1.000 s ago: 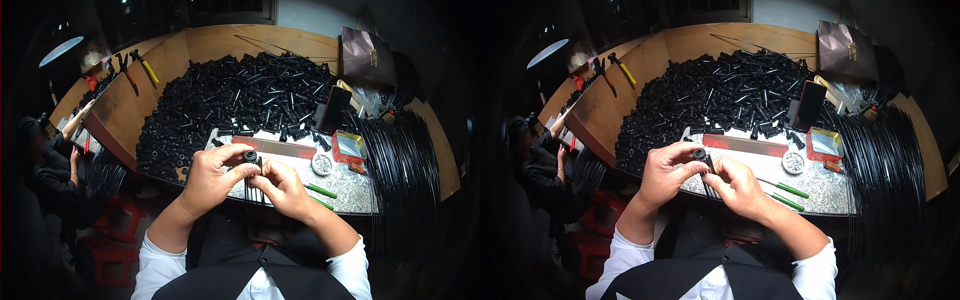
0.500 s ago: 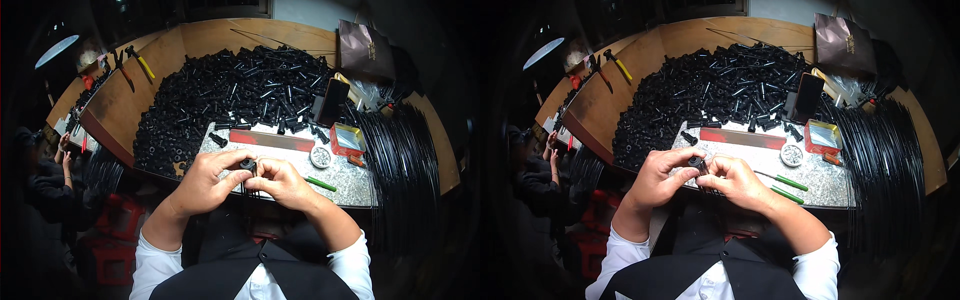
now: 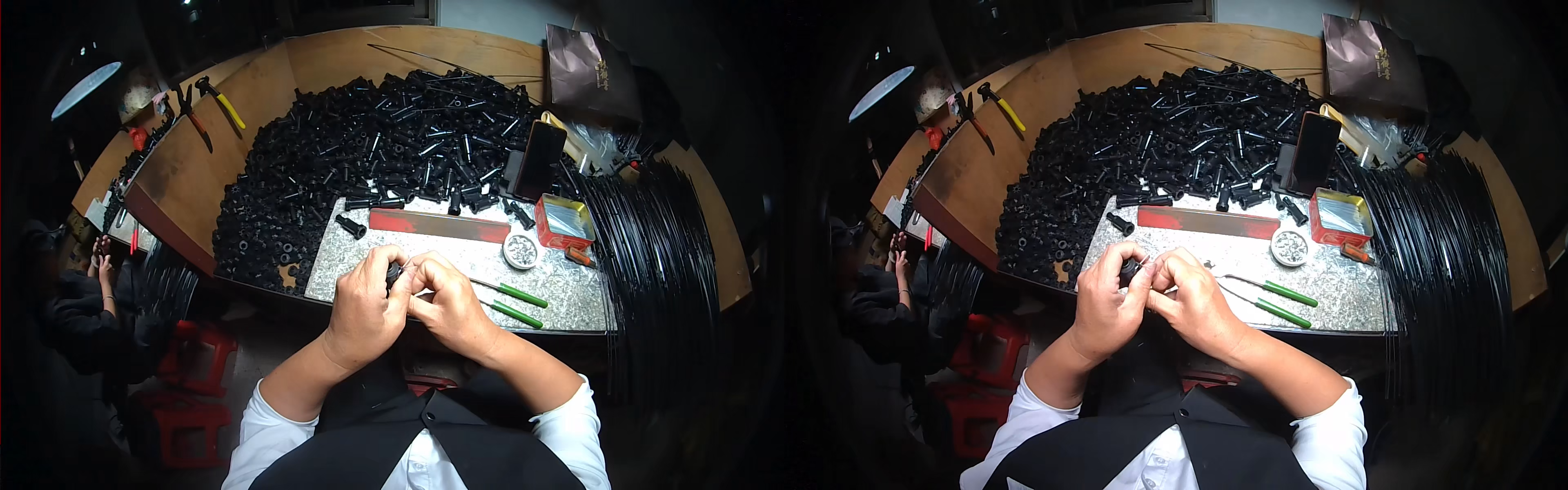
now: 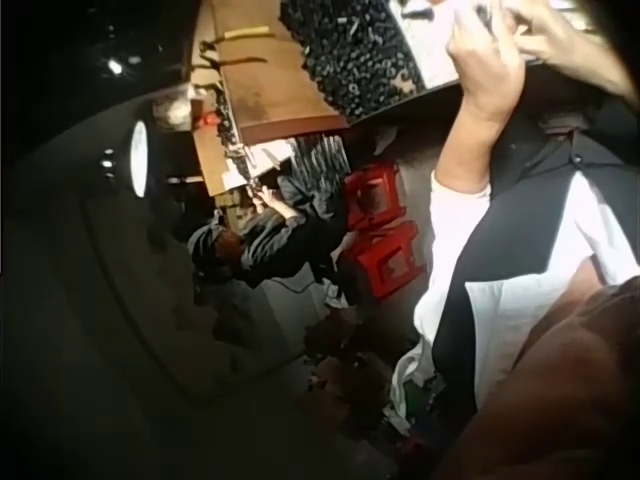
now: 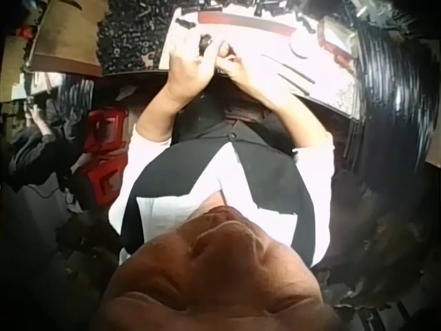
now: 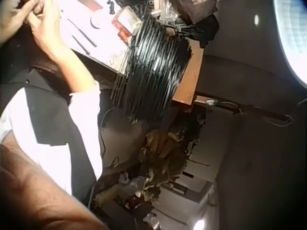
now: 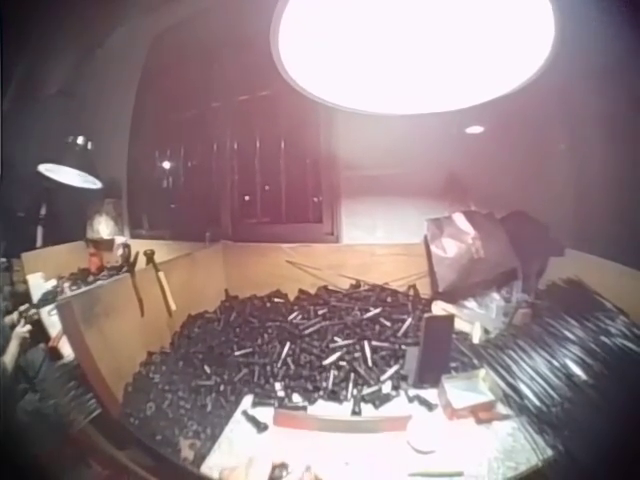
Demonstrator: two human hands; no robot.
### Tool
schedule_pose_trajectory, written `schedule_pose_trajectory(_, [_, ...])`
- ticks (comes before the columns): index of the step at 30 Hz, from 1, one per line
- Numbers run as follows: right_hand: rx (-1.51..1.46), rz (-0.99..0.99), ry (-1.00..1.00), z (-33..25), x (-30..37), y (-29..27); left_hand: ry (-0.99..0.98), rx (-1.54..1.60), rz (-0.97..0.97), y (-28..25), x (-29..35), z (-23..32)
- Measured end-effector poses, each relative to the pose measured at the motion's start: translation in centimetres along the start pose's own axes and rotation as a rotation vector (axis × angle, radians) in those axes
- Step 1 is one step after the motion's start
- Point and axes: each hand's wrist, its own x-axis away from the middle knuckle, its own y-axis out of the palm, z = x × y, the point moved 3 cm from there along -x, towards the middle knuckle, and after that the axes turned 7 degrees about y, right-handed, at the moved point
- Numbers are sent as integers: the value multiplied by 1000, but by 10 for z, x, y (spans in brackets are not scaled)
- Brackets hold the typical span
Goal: Assembling black wire bundles into connectors using pliers and a measurement guide.
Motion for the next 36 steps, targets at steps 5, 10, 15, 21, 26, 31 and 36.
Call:
schedule_pose_trajectory(5, [15, -60, 144, -2, 15, -13, -102, 60, 8, 5, 8, -5])
schedule_pose_trajectory(10, [246, 21, 99, 23, 39, -39, -2, 99, 51, 11, 15, -9])
schedule_pose_trajectory(15, [660, 18, 37, 39, 56, -69, 31, 152, 52, 18, 23, -8])
schedule_pose_trajectory(21, [1047, -100, 125, 58, 76, -83, -205, 426, -11, 26, 37, -9])
schedule_pose_trajectory(26, [1115, -149, 43, 62, 76, -83, -280, 581, -44, 33, 50, -31])
schedule_pose_trajectory(31, [1100, -166, 11, 60, 73, -82, -370, 656, -166, 35, 60, -30])
schedule_pose_trajectory(36, [535, 114, 127, 52, 81, -96, -361, 766, -192, 30, 55, -27])
